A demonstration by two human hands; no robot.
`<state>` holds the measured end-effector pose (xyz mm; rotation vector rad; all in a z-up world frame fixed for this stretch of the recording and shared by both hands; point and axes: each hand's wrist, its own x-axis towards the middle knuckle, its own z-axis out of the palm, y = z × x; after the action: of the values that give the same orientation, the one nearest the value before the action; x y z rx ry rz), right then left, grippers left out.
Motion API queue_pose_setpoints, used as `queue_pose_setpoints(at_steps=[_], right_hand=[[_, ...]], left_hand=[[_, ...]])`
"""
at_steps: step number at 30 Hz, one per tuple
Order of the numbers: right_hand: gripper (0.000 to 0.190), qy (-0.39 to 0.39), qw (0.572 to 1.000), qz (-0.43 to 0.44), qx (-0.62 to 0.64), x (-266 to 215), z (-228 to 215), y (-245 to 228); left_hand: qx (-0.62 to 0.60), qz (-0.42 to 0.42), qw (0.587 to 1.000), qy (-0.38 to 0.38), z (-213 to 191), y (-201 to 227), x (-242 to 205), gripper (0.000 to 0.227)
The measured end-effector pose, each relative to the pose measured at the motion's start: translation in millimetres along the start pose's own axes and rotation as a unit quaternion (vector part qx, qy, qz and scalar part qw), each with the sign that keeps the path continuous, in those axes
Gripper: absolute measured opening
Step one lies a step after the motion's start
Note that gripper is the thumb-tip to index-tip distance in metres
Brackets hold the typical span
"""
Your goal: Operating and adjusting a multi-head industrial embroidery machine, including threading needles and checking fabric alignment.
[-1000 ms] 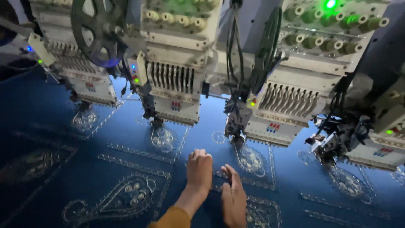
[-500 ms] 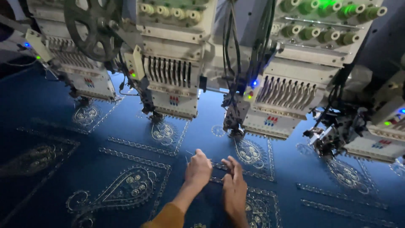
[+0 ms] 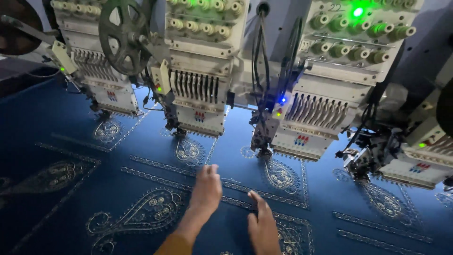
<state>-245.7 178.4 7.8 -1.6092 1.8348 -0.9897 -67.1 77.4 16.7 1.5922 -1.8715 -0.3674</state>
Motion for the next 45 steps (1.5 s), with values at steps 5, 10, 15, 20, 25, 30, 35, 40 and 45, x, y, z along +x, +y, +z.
queue_pose_setpoints(at_steps=[5, 10, 15, 20, 25, 30, 35, 40, 45], right_hand=[[0.075, -0.01, 0.997, -0.065, 0.027, -29, -14, 13], [0.07, -0.007, 0.996, -0.085, -0.002, -23, -9, 16], [0.064, -0.03, 0.999, 0.033, -0.001, -38, -25, -25], [0.065, -0.028, 0.999, -0.028, -0.015, -34, -9, 8], [0.07, -0.02, 0.998, -0.06, -0.006, -38, -7, 18], [0.063, 0.016, 0.999, -0.035, -0.035, -35, -5, 12], [0.062, 0.004, 0.996, -0.09, 0.0, -26, -14, -4], [0.068, -0.026, 0.997, -0.059, -0.029, -44, -20, -6], [0.065, -0.049, 0.995, -0.062, -0.064, -67, -10, 4]], left_hand=[[0.057, 0.059, 0.986, -0.147, 6, 36, -28, 0.057], [0.148, 0.077, 0.986, -0.012, 14, 2, -95, 0.074], [0.325, 0.136, 0.916, 0.194, 52, -34, -172, 0.092], [0.274, 0.092, 0.942, 0.169, 32, -13, -135, 0.097], [0.167, -0.023, 0.985, 0.021, 8, 12, -22, 0.096], [0.134, 0.044, 0.983, -0.114, 4, 10, -6, 0.082], [0.135, 0.076, 0.985, -0.074, -37, 17, -86, 0.083], [0.322, 0.129, 0.918, 0.193, 14, -9, -187, 0.102], [0.349, 0.192, 0.849, 0.347, 101, -73, -235, 0.035]])
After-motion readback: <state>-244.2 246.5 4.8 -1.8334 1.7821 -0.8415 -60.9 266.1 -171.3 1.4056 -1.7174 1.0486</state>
